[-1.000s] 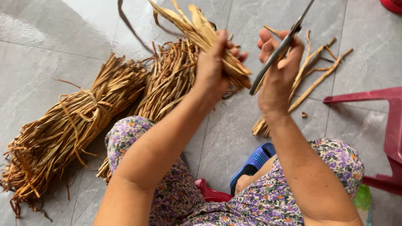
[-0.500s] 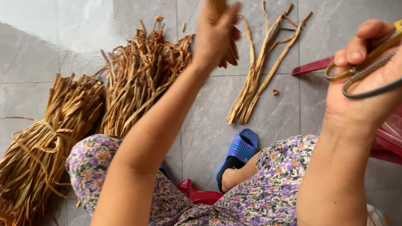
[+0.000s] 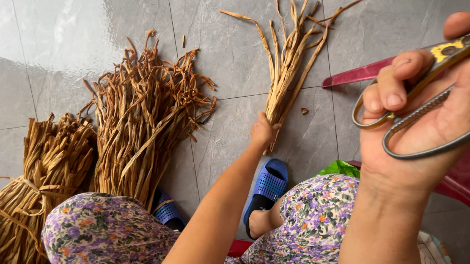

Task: The person sits on a small red stool and uses scissors to cut dried plant stems into smaller pieces. They pick up bundles of stems, cut them, and place the cut pieces on the floor.

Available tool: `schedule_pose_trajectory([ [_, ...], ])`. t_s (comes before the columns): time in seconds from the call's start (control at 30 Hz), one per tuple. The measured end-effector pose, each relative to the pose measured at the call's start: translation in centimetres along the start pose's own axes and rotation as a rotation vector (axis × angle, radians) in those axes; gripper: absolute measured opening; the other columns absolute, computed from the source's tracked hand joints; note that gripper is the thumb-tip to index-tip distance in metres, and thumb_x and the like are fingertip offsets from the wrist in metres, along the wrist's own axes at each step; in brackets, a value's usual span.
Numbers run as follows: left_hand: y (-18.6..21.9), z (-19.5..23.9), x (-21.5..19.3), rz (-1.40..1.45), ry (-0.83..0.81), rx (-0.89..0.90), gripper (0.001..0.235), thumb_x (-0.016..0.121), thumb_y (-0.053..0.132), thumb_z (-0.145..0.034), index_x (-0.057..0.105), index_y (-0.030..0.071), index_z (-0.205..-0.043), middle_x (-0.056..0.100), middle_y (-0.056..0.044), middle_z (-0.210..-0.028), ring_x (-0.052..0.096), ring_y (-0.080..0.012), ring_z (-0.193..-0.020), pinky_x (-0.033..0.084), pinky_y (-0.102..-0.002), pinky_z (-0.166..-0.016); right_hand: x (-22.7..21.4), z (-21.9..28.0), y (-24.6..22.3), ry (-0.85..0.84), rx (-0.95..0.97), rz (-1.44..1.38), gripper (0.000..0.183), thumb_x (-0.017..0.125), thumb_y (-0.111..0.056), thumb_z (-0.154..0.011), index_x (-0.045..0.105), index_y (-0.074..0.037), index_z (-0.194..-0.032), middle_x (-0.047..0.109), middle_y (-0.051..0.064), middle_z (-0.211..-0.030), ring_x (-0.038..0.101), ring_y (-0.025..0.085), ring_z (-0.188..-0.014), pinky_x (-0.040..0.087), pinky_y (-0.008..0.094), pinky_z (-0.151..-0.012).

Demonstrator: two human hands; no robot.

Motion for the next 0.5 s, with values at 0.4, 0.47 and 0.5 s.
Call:
schedule_pose_trajectory([
  [0.4,4.0,-0.6,-10.7,-0.282,0.131,0.361,0.049,0.085,0.039,-0.077,0.067,0.017,-0.117,0.059,-0.016,-0.127,0.054,-0.0376,-0.120,0.049,-0.050,-0.095,1.3,-0.9,1.4,-0.091,0.105,0.023,0.045,0.055,-0.046,-0.111,0.053,-0.008,-0.135,0.061,0.010,-0.093,0.044,0.014,-0.063,0.034,0.024,-0.059],
  [0.47,4.6,-3.2,-18.0,-0.278,0.171,0.410,0.046,0.083,0.041,-0.081,0.067,0.020,-0.119,0.061,-0.016,-0.121,0.058,-0.0366,-0.114,0.051,-0.049,-0.093,0.7,-1.1,1.4,-0.142,0.175,-0.002,0.040,0.057,-0.042,-0.113,0.055,-0.008,-0.134,0.062,0.009,-0.094,0.045,0.012,-0.063,0.035,0.023,-0.059],
  [0.5,4.4,-4.3,-22.4,-0.234,0.231,0.455,0.043,0.083,0.040,-0.082,0.069,0.021,-0.117,0.066,-0.014,-0.117,0.061,-0.0347,-0.111,0.052,-0.047,-0.094,0.4,-1.6,1.7,-0.173,0.198,-0.010,0.040,0.057,-0.042,-0.113,0.055,-0.008,-0.134,0.062,0.009,-0.094,0.045,0.012,-0.063,0.035,0.023,-0.059],
])
Point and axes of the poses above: each hand's wrist, its own z-axis away from the middle knuckle, its own x-axis out of the palm, y = z × x, the point moved 1 cm from there along -z, towards the middle knuckle
